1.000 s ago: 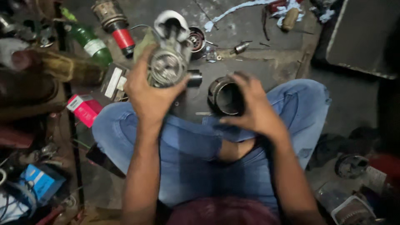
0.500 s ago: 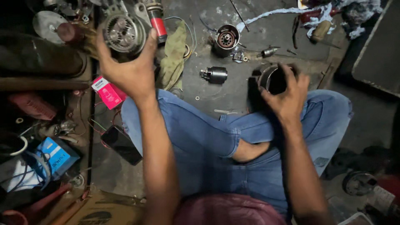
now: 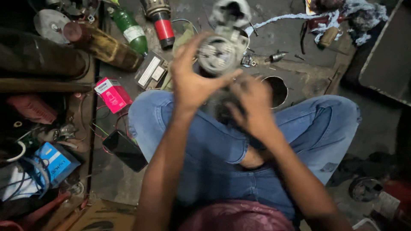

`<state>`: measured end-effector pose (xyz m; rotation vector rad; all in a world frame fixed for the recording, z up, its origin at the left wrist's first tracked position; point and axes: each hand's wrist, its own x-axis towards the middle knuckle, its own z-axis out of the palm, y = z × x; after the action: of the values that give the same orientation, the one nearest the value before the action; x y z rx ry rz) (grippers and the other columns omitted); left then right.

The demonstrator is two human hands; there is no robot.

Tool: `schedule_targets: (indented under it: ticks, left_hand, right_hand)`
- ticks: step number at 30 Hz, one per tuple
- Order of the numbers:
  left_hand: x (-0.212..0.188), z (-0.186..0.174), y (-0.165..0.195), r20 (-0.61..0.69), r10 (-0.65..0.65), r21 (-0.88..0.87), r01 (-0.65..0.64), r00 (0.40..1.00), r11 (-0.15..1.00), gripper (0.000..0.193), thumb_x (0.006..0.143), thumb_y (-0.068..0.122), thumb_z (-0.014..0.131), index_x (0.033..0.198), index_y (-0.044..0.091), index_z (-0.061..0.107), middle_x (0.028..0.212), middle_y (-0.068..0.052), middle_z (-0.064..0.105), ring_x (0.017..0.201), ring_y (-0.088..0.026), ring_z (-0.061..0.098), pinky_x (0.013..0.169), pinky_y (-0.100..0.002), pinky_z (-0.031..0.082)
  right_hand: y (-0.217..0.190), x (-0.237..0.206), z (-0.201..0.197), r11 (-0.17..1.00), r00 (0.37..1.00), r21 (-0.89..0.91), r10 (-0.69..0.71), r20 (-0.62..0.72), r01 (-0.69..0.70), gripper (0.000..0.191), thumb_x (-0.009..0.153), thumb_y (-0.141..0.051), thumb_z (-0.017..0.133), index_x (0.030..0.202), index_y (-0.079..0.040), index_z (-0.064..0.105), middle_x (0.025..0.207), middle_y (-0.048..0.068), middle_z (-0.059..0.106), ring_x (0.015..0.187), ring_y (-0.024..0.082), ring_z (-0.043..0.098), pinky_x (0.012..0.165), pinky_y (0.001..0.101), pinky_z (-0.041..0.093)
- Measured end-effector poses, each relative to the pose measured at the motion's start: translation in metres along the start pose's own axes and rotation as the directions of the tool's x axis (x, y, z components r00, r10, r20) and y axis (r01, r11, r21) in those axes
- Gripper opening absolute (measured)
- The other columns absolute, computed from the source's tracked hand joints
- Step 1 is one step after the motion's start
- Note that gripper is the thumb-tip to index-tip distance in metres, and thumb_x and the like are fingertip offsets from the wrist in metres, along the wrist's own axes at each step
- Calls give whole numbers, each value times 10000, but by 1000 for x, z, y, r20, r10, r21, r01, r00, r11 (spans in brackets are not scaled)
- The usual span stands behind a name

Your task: The person sits cross-legged on the workshop floor and disassembles an automotive starter motor in their lap, first using a long metal rod to work on the housing, then pulling off the end cap, solenoid and drive gear by hand and separating the internal components on the floor.

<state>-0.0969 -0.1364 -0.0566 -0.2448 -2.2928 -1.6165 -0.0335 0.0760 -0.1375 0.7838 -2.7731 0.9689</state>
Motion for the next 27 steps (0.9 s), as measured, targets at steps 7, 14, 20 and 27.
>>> schedule_targets:
  ticks: [7, 14, 20, 27]
  left_hand:
    - [-17, 38, 10, 208, 218, 38, -231, 954, 972, 806, 682, 390, 979, 1337, 82, 623, 1280, -96, 701, 1215, -301, 650, 1083, -423, 533]
    - [-34, 66, 6, 362, 205, -34, -206, 910, 978, 822, 685, 375, 952, 1362, 61, 606, 1301, -124, 685, 1229, -331, 643, 1101, -420, 509]
    - [-46, 91, 6, 410, 237, -71, -228, 881, 971, 855, 679, 387, 949, 1383, 58, 592, 1315, -143, 676, 1252, -365, 616, 1106, -440, 487]
    - [-56, 108, 8, 477, 191, -75, -176, 858, 981, 868, 672, 390, 949, 1401, 85, 589, 1342, -136, 678, 1291, -362, 611, 1121, -437, 489]
  right_hand:
    - [-16, 74, 119, 978, 956, 60, -207, 209, 198, 466, 917, -173, 609, 1380, -120, 623, 1315, 135, 598, 1291, 319, 587, 1081, 448, 490]
    - [-29, 92, 138, 973, 961, 18, -231, 153, 231, 340, 748, -229, 637, 1067, -190, 748, 1122, 160, 642, 960, 355, 611, 751, 463, 486]
    - [-5, 60, 119, 973, 981, 147, -187, 51, 178, 312, 844, -197, 665, 1126, -64, 671, 1050, 131, 632, 999, 350, 620, 874, 457, 514]
    - [-23, -33, 65, 999, 985, 18, 51, -167, -48, 486, 879, -166, 693, 1302, 37, 569, 1257, 256, 586, 1166, 436, 566, 1017, 506, 430]
